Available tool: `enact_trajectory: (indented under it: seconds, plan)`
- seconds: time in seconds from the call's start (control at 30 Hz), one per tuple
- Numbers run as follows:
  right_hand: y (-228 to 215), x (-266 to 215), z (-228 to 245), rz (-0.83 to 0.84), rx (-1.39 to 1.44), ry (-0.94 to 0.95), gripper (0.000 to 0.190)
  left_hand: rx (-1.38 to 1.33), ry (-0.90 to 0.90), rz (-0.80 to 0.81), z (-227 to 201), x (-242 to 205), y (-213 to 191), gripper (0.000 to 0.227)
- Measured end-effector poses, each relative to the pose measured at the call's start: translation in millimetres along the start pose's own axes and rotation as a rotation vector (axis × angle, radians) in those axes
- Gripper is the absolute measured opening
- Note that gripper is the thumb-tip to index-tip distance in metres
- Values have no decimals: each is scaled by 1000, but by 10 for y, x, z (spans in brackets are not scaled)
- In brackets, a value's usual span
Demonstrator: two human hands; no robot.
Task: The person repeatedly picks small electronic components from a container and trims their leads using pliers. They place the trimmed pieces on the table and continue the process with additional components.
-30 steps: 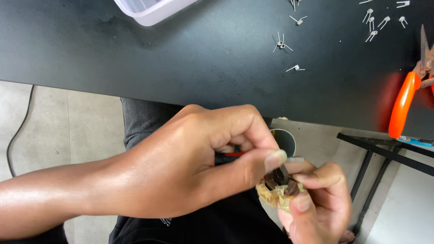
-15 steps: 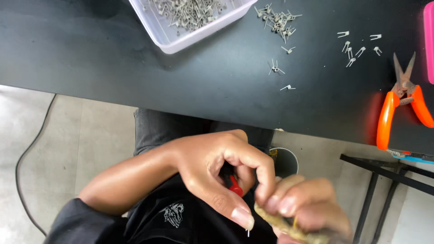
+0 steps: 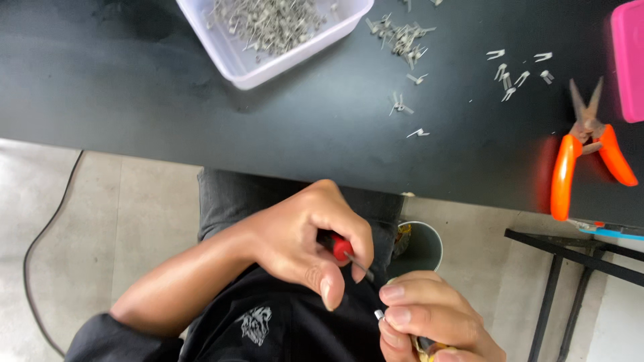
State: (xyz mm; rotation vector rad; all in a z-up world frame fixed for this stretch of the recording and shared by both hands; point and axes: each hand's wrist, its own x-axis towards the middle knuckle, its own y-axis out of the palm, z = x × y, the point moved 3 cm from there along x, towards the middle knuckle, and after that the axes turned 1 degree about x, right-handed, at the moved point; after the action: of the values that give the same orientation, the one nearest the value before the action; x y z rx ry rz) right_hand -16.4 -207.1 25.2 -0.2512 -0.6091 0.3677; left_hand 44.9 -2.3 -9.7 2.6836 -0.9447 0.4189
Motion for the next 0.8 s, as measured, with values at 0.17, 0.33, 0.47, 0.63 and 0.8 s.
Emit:
enact_trajectory:
  seconds: [0.17, 0.33, 0.47, 0.63, 0.8]
  plan:
    - [-37, 6, 55, 10, -98, 44, 62, 101, 115, -176, -362, -12, 91, 30]
    - [15, 26, 2, 23, -165, 31, 59, 145, 180, -185, -371, 5, 115, 19]
    - [43, 103, -19, -99, 195, 49, 40, 3, 112, -146, -370, 11, 100, 18]
    - [112, 172, 48, -221, 341, 307, 13, -148, 65, -29, -337, 36, 75, 19]
    - [65, 189, 35, -106, 430, 310, 18, -141, 92, 78, -359, 67, 58, 18]
